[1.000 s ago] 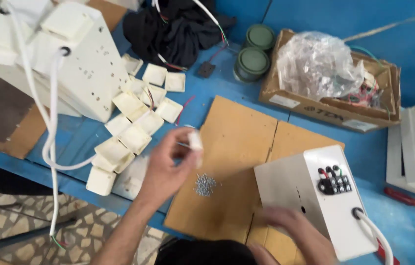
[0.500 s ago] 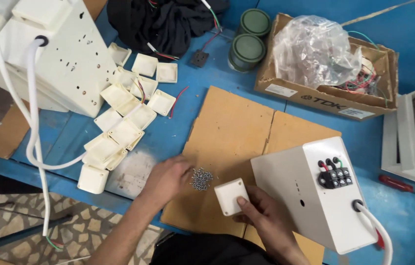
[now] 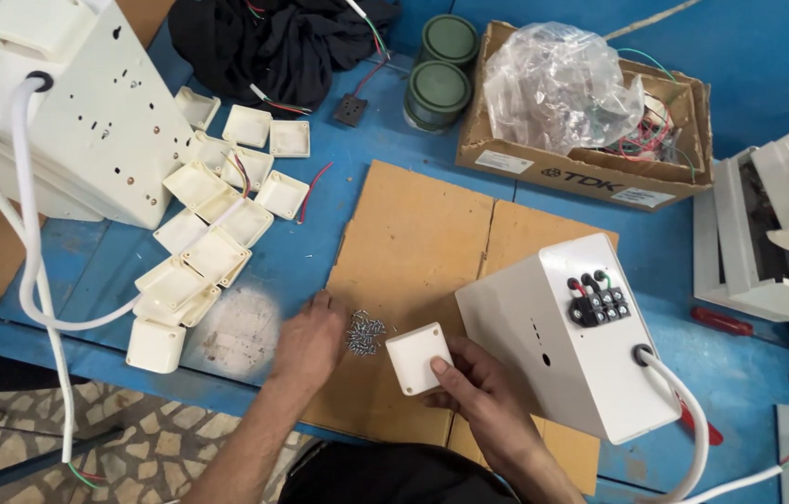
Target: Assembling white plastic electronics enclosures by fastening covers with a manual screwdriver and screws.
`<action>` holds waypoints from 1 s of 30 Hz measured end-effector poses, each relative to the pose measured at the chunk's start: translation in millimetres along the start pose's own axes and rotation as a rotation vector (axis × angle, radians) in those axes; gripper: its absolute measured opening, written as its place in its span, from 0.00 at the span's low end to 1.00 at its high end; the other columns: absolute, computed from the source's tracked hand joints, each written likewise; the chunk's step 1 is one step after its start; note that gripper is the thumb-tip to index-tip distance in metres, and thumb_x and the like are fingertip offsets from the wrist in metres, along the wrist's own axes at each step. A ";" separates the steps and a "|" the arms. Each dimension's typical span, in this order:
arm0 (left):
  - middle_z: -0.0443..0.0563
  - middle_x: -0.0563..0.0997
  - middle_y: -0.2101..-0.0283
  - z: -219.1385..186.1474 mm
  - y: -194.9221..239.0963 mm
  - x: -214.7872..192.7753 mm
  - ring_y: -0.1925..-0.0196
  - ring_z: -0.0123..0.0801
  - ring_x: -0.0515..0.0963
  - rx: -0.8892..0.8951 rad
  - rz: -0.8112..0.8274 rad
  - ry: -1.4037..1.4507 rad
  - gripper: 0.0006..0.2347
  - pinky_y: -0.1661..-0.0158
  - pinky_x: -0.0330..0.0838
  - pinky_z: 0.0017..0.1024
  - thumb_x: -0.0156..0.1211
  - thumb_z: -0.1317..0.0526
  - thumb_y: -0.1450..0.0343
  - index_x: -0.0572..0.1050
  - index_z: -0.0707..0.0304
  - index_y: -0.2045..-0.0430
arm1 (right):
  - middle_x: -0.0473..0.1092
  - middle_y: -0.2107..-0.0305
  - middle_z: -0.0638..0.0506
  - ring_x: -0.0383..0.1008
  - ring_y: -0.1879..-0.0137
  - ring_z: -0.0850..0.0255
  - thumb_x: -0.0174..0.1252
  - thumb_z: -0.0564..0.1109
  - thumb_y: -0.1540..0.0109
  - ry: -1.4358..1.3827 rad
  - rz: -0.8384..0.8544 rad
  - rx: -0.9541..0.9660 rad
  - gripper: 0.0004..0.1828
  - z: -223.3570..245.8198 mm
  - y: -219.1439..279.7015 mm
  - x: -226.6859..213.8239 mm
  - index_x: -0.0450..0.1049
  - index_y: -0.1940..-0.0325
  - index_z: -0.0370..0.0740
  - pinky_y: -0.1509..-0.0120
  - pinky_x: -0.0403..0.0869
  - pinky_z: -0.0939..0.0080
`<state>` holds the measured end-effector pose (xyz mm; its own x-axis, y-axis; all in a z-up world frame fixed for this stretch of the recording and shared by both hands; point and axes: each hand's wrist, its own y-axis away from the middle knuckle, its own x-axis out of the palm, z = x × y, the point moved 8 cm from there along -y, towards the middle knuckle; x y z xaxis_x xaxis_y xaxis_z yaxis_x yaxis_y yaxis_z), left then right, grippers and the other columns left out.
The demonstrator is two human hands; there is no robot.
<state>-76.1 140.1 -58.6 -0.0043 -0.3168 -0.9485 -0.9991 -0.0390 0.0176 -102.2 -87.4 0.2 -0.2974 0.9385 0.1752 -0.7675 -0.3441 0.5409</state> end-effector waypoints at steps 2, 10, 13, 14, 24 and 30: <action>0.63 0.76 0.56 -5.7 0.5 -1.6 0.52 0.51 0.80 -0.012 0.032 -0.027 0.09 0.59 0.80 0.41 0.59 0.70 0.38 0.73 0.71 0.66 | 0.76 0.57 0.49 0.77 0.54 0.63 0.58 0.51 0.36 -0.008 0.001 -0.019 0.26 -0.4 3.1 1.6 0.71 0.36 0.38 0.50 0.78 0.60; 0.64 0.76 0.56 -5.9 5.2 -9.4 0.53 0.53 0.81 -0.037 -0.085 -0.055 0.09 0.59 0.80 0.40 0.57 0.70 0.35 0.71 0.73 0.63 | 0.77 0.55 0.49 0.78 0.51 0.63 0.56 0.50 0.35 0.088 -0.015 -0.099 0.24 6.4 10.4 5.0 0.71 0.38 0.37 0.49 0.78 0.60; 0.66 0.78 0.58 -6.4 12.5 -32.5 0.62 0.57 0.82 -0.150 -0.032 0.245 0.08 0.62 0.78 0.45 0.56 0.63 0.27 0.71 0.72 0.63 | 0.77 0.54 0.49 0.78 0.50 0.63 0.56 0.51 0.35 0.112 -0.019 -0.131 0.24 8.2 12.8 4.3 0.71 0.38 0.36 0.49 0.78 0.59; 0.64 0.81 0.62 -8.4 15.3 -39.8 0.62 0.56 0.83 -0.118 -0.097 0.358 0.07 0.63 0.77 0.46 0.57 0.63 0.27 0.72 0.71 0.64 | 0.77 0.54 0.49 0.78 0.50 0.63 0.56 0.51 0.36 0.108 -0.030 -0.106 0.24 6.3 11.6 3.2 0.71 0.38 0.37 0.49 0.78 0.60; 0.55 0.85 0.69 -97.7 34.6 -139.6 0.69 0.45 0.85 0.301 -0.288 0.563 0.08 0.70 0.77 0.38 0.66 0.62 0.31 0.78 0.61 0.60 | 0.77 0.59 0.49 0.78 0.55 0.66 0.57 0.47 0.35 0.211 0.069 -0.180 0.20 14.4 -5.3 11.1 0.71 0.41 0.36 0.53 0.80 0.63; 0.60 0.83 0.72 -105.9 31.1 -140.3 0.70 0.47 0.85 0.402 -0.249 0.352 0.15 0.71 0.77 0.38 0.65 0.61 0.30 0.75 0.68 0.51 | 0.77 0.64 0.50 0.75 0.62 0.68 0.59 0.45 0.36 0.373 0.019 -0.218 0.19 22.0 -6.5 12.9 0.71 0.42 0.36 0.58 0.75 0.66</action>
<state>-102.0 83.0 108.5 0.1783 -0.6420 -0.7457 -0.9062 0.1881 -0.3786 -88.6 -72.5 17.1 -0.4665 0.8721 -0.1476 -0.8503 -0.3961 0.3466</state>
